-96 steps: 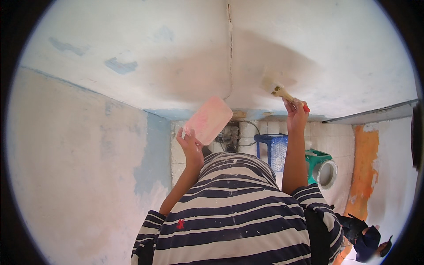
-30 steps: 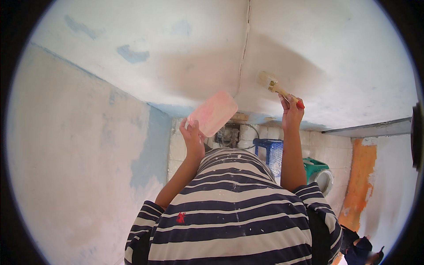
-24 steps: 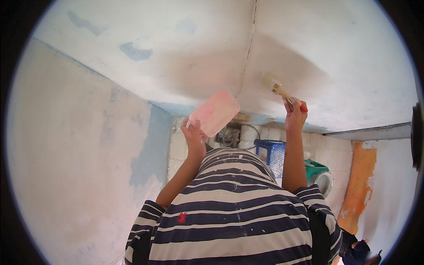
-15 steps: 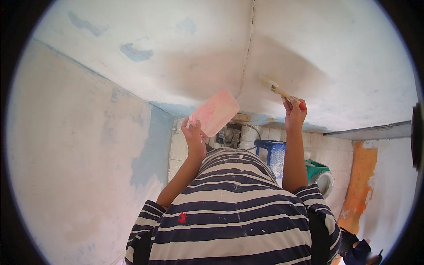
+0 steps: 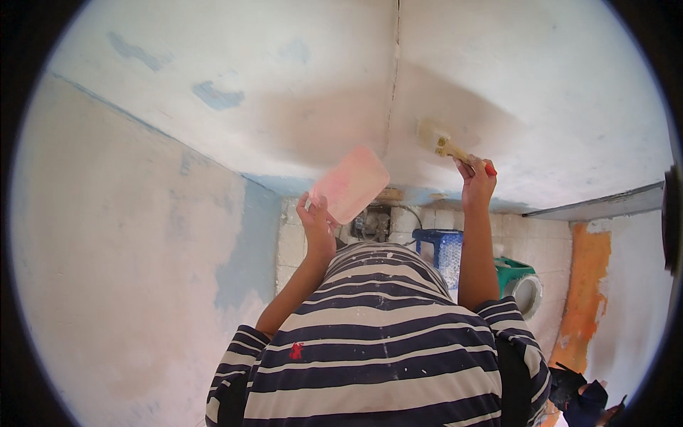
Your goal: The person applies paint to a ceiling using a brush, frequently dipping the brush into a small container of paint held in the other hand.
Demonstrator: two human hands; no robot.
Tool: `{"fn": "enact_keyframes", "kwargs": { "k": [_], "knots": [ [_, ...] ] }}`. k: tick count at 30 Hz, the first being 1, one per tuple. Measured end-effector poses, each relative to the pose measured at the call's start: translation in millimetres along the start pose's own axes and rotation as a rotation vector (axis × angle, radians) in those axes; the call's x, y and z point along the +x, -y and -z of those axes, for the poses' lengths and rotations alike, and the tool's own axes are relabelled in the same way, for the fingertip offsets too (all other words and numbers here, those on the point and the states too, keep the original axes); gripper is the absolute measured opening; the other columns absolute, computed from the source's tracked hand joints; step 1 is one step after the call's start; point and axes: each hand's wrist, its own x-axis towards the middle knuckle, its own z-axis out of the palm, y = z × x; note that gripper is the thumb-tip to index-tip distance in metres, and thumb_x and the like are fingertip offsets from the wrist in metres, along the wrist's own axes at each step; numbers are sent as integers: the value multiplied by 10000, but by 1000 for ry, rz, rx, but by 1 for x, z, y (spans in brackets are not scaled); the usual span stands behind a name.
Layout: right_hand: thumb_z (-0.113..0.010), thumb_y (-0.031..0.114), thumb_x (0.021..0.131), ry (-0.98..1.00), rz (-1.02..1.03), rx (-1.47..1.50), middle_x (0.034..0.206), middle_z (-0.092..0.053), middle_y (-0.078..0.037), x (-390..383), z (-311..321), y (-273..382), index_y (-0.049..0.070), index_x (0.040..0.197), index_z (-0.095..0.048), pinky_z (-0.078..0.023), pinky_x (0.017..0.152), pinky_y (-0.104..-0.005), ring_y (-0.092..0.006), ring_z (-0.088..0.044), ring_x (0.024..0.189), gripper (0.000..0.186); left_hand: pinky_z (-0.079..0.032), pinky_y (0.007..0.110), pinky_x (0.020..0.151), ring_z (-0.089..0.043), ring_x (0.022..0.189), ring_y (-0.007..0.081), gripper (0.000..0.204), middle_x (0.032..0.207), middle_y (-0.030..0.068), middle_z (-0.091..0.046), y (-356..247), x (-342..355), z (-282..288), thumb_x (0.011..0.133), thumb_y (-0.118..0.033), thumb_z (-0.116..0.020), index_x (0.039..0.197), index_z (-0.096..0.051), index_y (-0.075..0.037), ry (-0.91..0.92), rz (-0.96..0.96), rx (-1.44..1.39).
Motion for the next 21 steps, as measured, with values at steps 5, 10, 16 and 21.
{"fn": "enact_keyframes", "kwargs": {
  "k": [5,10,16,21],
  "knots": [
    [-605,8,897,39,21,-12,942,-641,-163,10,6,-11,3,865,-506,-617,860,-409,-352,-699,920,104,-442,306,719,-467,785,112,609,1196,54,-513,0,1,1,965,-228,-614,1426,-230,-123,-36,33,7],
    [-622,-1,882,-10,-24,-12,934,-634,-155,6,3,-10,5,880,-497,-619,853,-407,-334,-696,923,125,-444,310,728,-465,790,111,617,1176,51,-509,3,2,3,961,-239,-619,1424,-230,-115,-29,7,-14],
    [-625,29,900,-14,-2,13,957,-644,-181,9,13,-14,-2,901,-505,-618,837,-388,-345,-698,918,124,-464,334,801,-504,974,144,603,1308,81,-492,7,6,13,963,-217,-615,1416,-231,-108,-29,30,-2],
    [-629,31,898,-44,-44,-5,980,-640,-182,6,24,-15,-15,921,-517,-611,864,-384,-342,-693,938,123,-467,348,842,-504,1124,184,579,1338,94,-479,3,4,7,972,-222,-602,1405,-234,-112,-51,37,-8]
  ]
}}
